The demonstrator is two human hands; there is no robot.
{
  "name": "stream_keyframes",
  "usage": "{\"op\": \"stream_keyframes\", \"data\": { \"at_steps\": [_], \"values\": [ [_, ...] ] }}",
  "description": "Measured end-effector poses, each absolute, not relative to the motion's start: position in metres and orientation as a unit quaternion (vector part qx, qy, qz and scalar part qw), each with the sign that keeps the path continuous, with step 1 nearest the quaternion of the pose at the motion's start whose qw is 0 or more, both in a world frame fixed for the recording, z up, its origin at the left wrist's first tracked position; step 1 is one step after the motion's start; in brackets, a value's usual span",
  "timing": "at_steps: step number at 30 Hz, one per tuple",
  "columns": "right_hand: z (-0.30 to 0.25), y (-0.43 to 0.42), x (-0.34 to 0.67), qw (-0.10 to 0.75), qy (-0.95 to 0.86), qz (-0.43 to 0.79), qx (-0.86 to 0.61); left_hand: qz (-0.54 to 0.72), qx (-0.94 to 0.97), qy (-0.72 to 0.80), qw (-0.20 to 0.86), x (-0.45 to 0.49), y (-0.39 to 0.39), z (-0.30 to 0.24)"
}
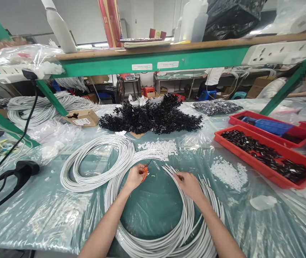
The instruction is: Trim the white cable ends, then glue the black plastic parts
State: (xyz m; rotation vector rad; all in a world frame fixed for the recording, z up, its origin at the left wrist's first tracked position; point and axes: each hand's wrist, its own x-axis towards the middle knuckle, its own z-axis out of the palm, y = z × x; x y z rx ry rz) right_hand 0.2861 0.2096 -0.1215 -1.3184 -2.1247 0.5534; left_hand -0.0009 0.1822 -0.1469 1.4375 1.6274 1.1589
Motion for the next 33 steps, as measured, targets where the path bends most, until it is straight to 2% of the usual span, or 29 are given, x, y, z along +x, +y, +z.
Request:
{"op": "stream_keyframes", "data": {
  "at_steps": [17, 21, 25, 33],
  "values": [
    [-0.109, 0.216, 0.299, 0.368, -0.736, 0.157, -0.546, 0.467, 0.538, 0.609, 0.349, -0.003, 0.185, -0.151],
    [-0.095, 0.212, 0.311, 0.366, -0.729, 0.138, -0.562, 0.476, 0.535, 0.604, 0.351, -0.002, 0.184, -0.147],
    [-0.085, 0.203, 0.335, 0.311, -0.745, 0.127, -0.576, 0.482, 0.525, 0.607, 0.351, -0.003, 0.185, -0.145],
    [-0.096, 0.163, 0.382, 0.076, -0.775, 0.120, -0.616, 0.485, 0.516, 0.610, 0.355, -0.001, 0.185, -0.144]
  ]
}}
